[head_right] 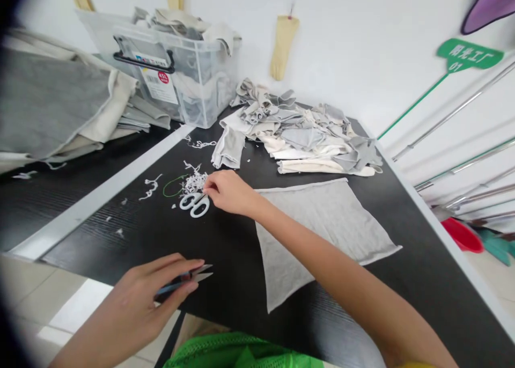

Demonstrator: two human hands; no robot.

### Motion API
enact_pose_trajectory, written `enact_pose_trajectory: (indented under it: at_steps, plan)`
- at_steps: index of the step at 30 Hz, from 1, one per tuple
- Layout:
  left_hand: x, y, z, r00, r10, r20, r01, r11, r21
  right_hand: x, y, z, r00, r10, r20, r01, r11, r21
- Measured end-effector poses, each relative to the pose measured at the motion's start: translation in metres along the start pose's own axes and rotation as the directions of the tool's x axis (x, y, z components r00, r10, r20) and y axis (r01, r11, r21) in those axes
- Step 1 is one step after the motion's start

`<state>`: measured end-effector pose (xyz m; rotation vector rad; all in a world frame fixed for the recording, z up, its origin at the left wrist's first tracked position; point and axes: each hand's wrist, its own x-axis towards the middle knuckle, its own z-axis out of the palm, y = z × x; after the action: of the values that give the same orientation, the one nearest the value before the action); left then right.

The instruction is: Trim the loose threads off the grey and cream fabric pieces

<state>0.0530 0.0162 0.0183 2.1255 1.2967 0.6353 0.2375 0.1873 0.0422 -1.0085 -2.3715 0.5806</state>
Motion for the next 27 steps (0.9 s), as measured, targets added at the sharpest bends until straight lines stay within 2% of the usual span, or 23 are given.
enact_pose_trajectory:
  at_steps: [3,7,9,11,16,19,22,25,27]
  plan:
    - [-0.001,-0.007,-0.003,1.000,0.009,-0.004,-0.009,1.000,0.003,0.038,0.023,0.019,0.997,-0.033,0.072,0.035,0.999,-0.035]
    - [0.000,-0.017,-0.002,0.999,0.009,0.045,-0.012,0.998,0.054,0.065,0.041,0.024,0.988,-0.066,0.136,0.078,0.993,-0.086]
    - [0.001,-0.021,-0.002,0.997,-0.002,0.072,-0.003,0.998,0.066,0.068,0.044,0.022,0.972,-0.097,0.212,0.127,0.983,-0.132]
    - [0.002,-0.023,-0.003,0.996,-0.014,0.089,0.008,0.998,0.066,0.067,0.043,0.018,0.965,-0.109,0.237,0.156,0.969,-0.191]
    - [0.001,-0.026,0.000,0.998,0.032,0.058,-0.036,0.996,0.078,0.054,0.031,-0.009,0.986,-0.113,0.119,0.141,0.955,-0.259]
    - [-0.002,-0.030,0.009,0.993,0.116,0.013,-0.116,0.987,0.112,0.030,0.026,-0.041,0.983,-0.183,0.024,0.183,0.951,-0.249]
    - [-0.002,-0.035,0.019,0.977,0.204,-0.058,-0.191,0.967,0.170,-0.015,0.025,-0.079,0.975,-0.196,-0.106,0.163,0.951,-0.263]
    - [0.000,-0.034,0.025,0.965,0.244,-0.102,-0.223,0.958,0.180,-0.077,0.029,-0.108,0.964,-0.041,-0.264,-0.040,0.954,-0.296]
    - [0.003,-0.030,0.026,0.966,0.230,-0.120,-0.211,0.965,0.154,-0.120,0.035,-0.116,0.940,0.082,-0.331,-0.182,0.941,-0.286]
